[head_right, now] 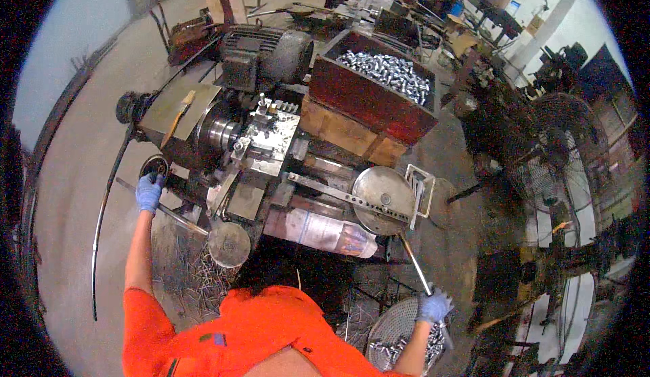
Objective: The person machines metal cylinders using a lathe. They insert a cylinder into the lathe chuck, move levers to perform the turning operation, and then remove the finished component to place it in a metal wire tray.
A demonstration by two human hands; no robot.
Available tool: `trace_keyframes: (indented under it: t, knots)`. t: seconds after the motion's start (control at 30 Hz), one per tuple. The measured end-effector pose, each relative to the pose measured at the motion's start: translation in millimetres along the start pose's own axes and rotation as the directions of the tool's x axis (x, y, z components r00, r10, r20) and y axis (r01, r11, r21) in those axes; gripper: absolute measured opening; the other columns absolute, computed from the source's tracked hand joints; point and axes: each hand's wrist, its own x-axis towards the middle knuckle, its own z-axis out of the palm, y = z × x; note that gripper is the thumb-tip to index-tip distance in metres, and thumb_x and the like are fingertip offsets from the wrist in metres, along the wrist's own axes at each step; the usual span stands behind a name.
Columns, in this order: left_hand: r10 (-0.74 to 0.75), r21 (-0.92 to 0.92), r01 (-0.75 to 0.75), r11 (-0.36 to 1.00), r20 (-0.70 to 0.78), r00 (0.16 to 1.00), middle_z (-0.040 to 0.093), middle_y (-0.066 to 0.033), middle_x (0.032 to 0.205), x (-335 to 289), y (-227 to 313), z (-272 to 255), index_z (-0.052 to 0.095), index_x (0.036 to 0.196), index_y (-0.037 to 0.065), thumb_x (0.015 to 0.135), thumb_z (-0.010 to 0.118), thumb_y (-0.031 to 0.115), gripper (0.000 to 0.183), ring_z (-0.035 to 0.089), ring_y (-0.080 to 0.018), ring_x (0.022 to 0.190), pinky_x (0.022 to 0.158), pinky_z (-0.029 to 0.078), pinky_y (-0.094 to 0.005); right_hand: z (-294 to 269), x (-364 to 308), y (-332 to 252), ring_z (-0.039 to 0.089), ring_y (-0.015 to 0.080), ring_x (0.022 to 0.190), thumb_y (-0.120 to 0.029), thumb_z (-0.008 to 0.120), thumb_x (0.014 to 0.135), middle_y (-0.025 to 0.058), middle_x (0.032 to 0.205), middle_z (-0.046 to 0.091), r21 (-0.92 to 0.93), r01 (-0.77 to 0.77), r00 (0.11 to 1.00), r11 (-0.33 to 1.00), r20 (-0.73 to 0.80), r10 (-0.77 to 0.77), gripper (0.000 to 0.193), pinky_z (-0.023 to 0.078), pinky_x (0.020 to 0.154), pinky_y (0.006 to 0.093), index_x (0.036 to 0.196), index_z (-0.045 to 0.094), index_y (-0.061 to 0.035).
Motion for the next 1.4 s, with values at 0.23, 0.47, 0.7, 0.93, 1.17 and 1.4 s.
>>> trace_keyframes:
  t: [0.23, 0.47, 0.7, 0.93, 1.17, 1.4]
  knots:
    - [0.055, 0.121, -0.05, 0.991, -0.039, 0.998, 0.063, -0.0172, 0.081, -6.3, 10.5, 15.1, 0.066, 0.091, 0.009, 0.082, 0.055, 0.043, 0.037, 0.06, -0.035, 0.079, 0.069, 0.047, -0.0447, -1.9, 170.4, -41.1, 0.047, 0.0367, 0.11, -0.05, 0.06, 0.072, 0.0242, 0.107, 0.057, -0.019, -0.275, 0.95, 0.961, -0.163, 0.268, 0.057, 0.037, 0.09, 0.0512, 0.113, 0.057, -0.0098]
    - [0.13, 0.109, -0.128, 0.986, -0.009, 0.991, 0.064, -0.015, 0.082, -34.4, 23.7, 7.7, 0.066, 0.092, 0.011, 0.08, 0.058, 0.039, 0.031, 0.061, -0.0334, 0.079, 0.069, 0.047, -0.0426, -59.2, 152.9, -144.6, 0.062, 0.02, 0.076, -0.025, 0.067, 0.076, 0.0126, 0.085, 0.066, 0.706, 0.436, 0.866, 0.558, -0.16, -0.473, 0.035, 0.048, 0.072, 0.0336, 0.101, 0.063, -0.0012]
    - [0.089, 0.105, -0.085, 0.991, -0.038, 0.995, 0.063, -0.0163, 0.078, -30.8, 32.1, 6.1, 0.066, 0.084, 0.008, 0.08, 0.058, 0.04, 0.033, 0.06, -0.0348, 0.076, 0.067, 0.046, -0.044, -208.4, -30.6, -217.9, 0.056, 0.0093, 0.07, -0.02, 0.066, 0.08, 0.0035, 0.075, 0.064, 0.955, 0.289, 0.547, 0.07, -0.105, -0.83, 0.02, 0.046, 0.065, 0.0251, 0.082, 0.067, -0.0001]
    - [0.091, 0.033, -0.09, 0.995, -0.021, 0.996, 0.063, -0.0156, 0.082, -33.6, 35.3, 1.8, 0.065, 0.084, 0.01, 0.081, 0.056, 0.039, 0.03, 0.06, -0.033, 0.078, 0.068, 0.046, -0.0432, -223.8, -112.4, -347.0, 0.053, 0.0135, 0.065, -0.032, 0.064, 0.08, 0.0101, 0.069, 0.059, 0.855, 0.517, 0.083, -0.026, -0.08, -0.993, 0.034, 0.044, 0.061, 0.0301, 0.081, 0.062, 0.0012]
    - [0.085, -0.007, -0.086, 0.996, -0.045, 0.995, 0.064, -0.0124, 0.079, -39.9, 37.2, -5.1, 0.067, 0.087, 0.012, 0.082, 0.055, 0.036, 0.027, 0.061, -0.0312, 0.076, 0.068, 0.047, -0.0404, -239.7, -129.6, -368.7, 0.061, 0.0287, 0.07, -0.044, 0.064, 0.075, 0.0167, 0.071, 0.061, 0.886, 0.412, 0.133, -0.213, -0.289, -0.948, 0.043, 0.048, 0.067, 0.0359, 0.082, 0.064, -0.0016]
    - [0.086, -0.066, -0.091, 0.994, -0.081, 0.993, 0.065, -0.0124, 0.081, -38.9, 29.0, -0.1, 0.067, 0.088, 0.013, 0.081, 0.055, 0.036, 0.027, 0.062, -0.0305, 0.076, 0.068, 0.047, -0.0396, -229.4, -135.2, -370.6, 0.062, 0.0224, 0.067, -0.039, 0.066, 0.077, 0.0146, 0.074, 0.065, 0.945, 0.328, 0.057, -0.016, -0.037, -0.998, 0.04, 0.049, 0.064, 0.0328, 0.081, 0.065, 0.0005]
